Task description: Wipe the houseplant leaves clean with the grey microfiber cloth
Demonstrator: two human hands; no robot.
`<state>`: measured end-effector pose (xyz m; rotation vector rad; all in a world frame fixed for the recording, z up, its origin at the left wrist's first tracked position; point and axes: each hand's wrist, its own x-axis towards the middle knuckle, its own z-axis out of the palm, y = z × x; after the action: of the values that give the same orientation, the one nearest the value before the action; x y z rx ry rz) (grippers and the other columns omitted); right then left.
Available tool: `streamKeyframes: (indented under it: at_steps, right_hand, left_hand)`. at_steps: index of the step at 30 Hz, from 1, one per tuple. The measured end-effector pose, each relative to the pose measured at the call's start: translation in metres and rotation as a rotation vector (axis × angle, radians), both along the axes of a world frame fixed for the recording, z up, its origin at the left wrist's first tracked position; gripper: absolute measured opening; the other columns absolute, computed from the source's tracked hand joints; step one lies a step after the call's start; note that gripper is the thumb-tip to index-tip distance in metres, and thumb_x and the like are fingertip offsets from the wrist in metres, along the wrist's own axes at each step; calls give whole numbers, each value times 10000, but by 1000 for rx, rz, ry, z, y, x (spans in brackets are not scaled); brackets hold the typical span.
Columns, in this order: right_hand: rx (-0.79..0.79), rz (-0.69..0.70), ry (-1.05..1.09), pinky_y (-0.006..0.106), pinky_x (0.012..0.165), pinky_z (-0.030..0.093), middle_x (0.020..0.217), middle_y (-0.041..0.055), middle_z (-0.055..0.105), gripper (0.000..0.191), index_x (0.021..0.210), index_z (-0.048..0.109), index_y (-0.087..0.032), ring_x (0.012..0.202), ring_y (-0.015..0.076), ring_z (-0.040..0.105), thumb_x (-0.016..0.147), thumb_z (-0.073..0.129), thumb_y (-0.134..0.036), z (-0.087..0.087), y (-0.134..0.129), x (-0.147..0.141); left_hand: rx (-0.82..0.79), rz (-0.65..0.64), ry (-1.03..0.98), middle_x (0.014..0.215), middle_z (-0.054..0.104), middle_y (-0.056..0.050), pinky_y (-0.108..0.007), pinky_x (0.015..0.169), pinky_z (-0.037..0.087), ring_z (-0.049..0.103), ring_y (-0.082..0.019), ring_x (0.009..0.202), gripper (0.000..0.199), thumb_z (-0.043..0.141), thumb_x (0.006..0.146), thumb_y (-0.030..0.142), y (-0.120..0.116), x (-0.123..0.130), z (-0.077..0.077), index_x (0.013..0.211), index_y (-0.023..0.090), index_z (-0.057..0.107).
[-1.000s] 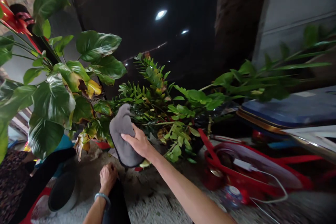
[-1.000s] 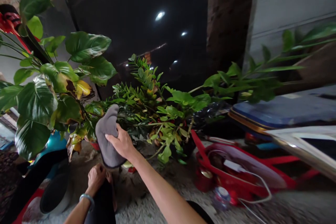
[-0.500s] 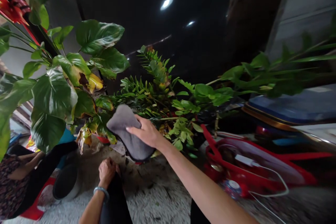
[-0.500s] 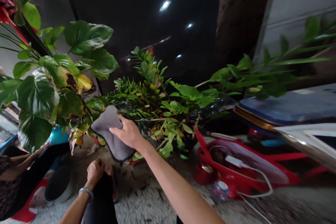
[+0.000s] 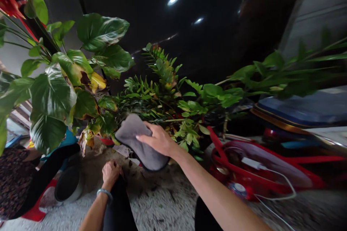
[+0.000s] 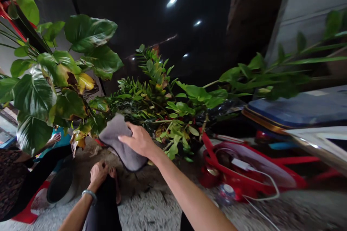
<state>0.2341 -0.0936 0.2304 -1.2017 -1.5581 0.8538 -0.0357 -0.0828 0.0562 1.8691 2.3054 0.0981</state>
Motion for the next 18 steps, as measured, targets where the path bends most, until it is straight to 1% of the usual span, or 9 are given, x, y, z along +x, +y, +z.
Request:
streamKeyframes:
  at_steps: [2,4,6,8,10,11,13,16,18]
  right_hand:
    - [31,-90,-35,343,794,485,1039,64,793,422,1160,726,-233,941,299,709,757,691,-352,8,15,-4]
    - [-27,-140,-89,340,785,478,990,71,797,406,1125,733,-233,933,300,708,728,706,-318,-3,22,-12]
    - [-119,-83,-173,344,764,468,891,81,797,324,982,764,-227,886,312,711,660,740,-255,-26,15,-18]
    - [-185,19,-239,361,746,463,828,102,791,251,855,771,-207,850,337,713,605,755,-200,-46,-2,-17]
    - [-197,108,-258,367,748,473,843,98,794,232,855,776,-202,836,336,716,626,742,-210,-53,-20,-9]
    - [-186,133,-232,363,753,484,871,85,798,244,897,778,-205,836,324,719,661,727,-240,-49,-25,-4]
    - [-124,120,-125,350,777,506,954,60,800,298,1009,766,-214,869,296,722,740,690,-316,-33,-26,7]
    - [-9,-62,22,355,830,520,1057,74,789,402,1125,723,-189,964,296,715,769,676,-369,-11,-6,13]
    - [-30,-148,20,363,831,530,1081,97,785,426,1142,712,-173,977,301,715,757,680,-352,-14,6,11]
  left_hand:
    - [-13,-13,1,1038,776,-133,-302,766,454,714,-247,986,293,467,944,273,0,3,0,1004,193,743]
    - [-21,-19,-5,1033,776,-141,-311,770,455,715,-258,991,303,465,942,276,0,5,0,1007,184,746]
    - [-21,-22,-13,1032,775,-146,-320,780,456,716,-266,995,315,456,944,281,0,5,-1,1002,181,749]
    - [-22,-22,-19,1031,774,-149,-326,784,457,715,-272,995,316,452,941,276,-1,3,-1,988,183,751]
    - [-17,-18,-26,1024,774,-149,-330,781,457,714,-276,992,313,451,939,270,-2,0,-2,972,185,750]
    - [-13,-13,-31,1016,774,-148,-329,777,456,713,-276,987,311,450,940,270,-2,-1,-2,961,186,749]
    - [0,-9,-44,995,774,-140,-320,764,453,713,-266,974,300,457,943,271,-2,-2,-3,941,187,745]
    - [54,-7,-91,961,775,-116,-294,749,451,710,-236,937,245,501,927,254,-1,-1,-5,914,189,736]
    - [142,-18,-180,917,773,-87,-277,747,460,709,-211,890,213,522,908,235,-8,-2,-5,871,190,728]
